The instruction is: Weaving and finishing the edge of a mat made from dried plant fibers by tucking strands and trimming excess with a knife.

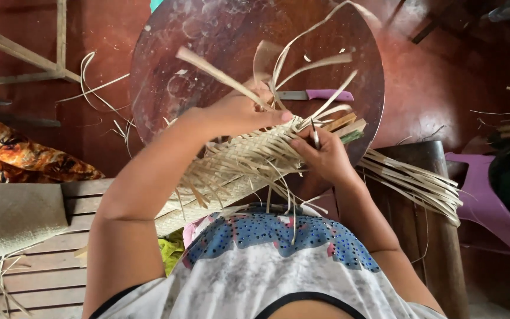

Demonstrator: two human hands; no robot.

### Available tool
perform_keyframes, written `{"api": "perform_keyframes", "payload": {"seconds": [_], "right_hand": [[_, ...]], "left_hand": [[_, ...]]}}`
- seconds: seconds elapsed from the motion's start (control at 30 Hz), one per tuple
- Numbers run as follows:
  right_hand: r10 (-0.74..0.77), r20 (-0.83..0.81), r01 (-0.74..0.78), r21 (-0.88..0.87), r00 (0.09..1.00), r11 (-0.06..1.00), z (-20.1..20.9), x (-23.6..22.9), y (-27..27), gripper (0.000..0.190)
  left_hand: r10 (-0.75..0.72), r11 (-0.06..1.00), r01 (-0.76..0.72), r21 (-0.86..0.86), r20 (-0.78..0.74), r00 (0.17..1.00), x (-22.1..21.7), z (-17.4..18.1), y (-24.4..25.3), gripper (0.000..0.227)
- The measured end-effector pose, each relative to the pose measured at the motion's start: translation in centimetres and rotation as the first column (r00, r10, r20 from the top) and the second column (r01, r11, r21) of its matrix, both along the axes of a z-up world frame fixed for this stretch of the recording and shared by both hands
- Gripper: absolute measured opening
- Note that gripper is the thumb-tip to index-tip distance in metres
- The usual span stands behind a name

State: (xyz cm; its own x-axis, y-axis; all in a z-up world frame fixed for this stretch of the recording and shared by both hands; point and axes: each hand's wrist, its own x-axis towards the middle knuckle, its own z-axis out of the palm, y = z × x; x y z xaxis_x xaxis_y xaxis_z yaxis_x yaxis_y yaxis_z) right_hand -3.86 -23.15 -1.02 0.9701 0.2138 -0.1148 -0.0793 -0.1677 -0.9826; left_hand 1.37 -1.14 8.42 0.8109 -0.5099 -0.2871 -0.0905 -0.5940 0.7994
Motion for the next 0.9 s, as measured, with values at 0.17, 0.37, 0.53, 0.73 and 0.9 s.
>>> {"api": "perform_keyframes", "payload": {"seconds": [0.17,0.37,0.53,0.73,0.9], "right_hand": [[0.033,0.081,-0.028,-0.053,0.996,0.998,-1.6,0.9,-0.5,0.01],[0.022,0.146,-0.018,-0.033,0.989,0.999,-1.2,1.1,-0.3,0.012],[0.025,0.215,-0.022,-0.016,0.976,1.0,-1.7,1.1,-0.6,0.014],[0.042,0.25,-0.034,-0.036,0.967,0.999,-2.3,1.1,-1.0,0.014],[0.029,0.3,-0.002,-0.09,0.953,0.996,-2.4,1.2,-1.0,0.017]], "left_hand": [[-0.11,0.981,0.131,0.142,-0.147,0.983,1.3,1.8,1.6,0.048],[-0.123,0.957,0.173,0.234,-0.215,0.969,1.0,3.3,0.8,0.033],[-0.154,0.957,0.19,0.219,-0.174,0.973,1.8,1.3,0.9,0.034],[-0.253,0.957,0.253,0.139,-0.017,0.967,2.2,0.4,1.6,0.045],[-0.278,0.955,0.265,0.133,0.095,0.956,1.9,-0.5,1.7,0.027]]}}
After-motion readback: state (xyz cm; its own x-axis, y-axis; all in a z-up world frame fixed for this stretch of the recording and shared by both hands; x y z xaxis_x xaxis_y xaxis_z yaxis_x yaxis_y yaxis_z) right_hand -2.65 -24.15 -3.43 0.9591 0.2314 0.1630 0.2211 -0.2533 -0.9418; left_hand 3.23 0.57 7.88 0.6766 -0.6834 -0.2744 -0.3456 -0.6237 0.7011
